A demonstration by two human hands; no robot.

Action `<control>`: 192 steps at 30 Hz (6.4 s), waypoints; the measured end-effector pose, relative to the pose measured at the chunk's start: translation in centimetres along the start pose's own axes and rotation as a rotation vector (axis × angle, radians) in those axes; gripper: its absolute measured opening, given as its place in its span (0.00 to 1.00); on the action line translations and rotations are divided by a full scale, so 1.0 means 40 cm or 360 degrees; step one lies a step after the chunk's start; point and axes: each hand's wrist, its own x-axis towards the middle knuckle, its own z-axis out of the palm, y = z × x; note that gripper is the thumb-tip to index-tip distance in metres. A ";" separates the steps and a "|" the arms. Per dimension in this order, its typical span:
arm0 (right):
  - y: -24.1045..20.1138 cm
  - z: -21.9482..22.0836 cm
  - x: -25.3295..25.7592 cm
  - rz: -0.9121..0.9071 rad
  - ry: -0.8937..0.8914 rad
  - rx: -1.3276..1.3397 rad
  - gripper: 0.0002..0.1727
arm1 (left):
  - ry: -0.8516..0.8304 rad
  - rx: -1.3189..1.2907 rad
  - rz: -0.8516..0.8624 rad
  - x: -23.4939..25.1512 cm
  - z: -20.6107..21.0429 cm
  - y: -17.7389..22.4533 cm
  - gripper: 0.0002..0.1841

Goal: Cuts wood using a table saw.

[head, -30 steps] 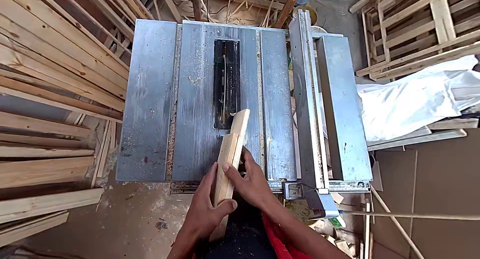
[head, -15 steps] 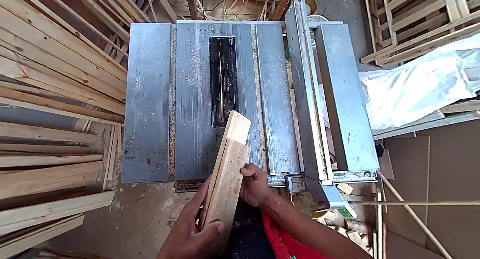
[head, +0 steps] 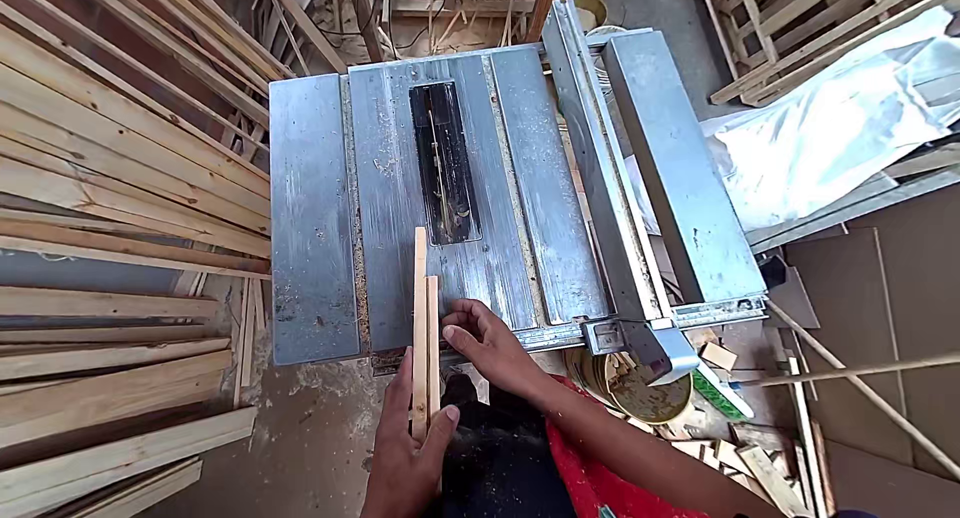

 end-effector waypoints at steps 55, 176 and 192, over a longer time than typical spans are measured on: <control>-0.189 -0.140 0.091 0.0423 -0.0443 0.0718 0.40 | -0.0088 0.0375 -0.0342 0.197 -0.008 0.327 0.45; -0.096 -0.074 0.069 0.0487 -0.0770 0.0624 0.28 | -0.0067 -0.0194 -0.0047 -0.034 -0.057 0.181 0.46; -0.133 -0.117 0.071 0.0437 -0.0587 0.0532 0.34 | 0.0066 0.0237 -0.0171 0.080 0.043 0.203 0.44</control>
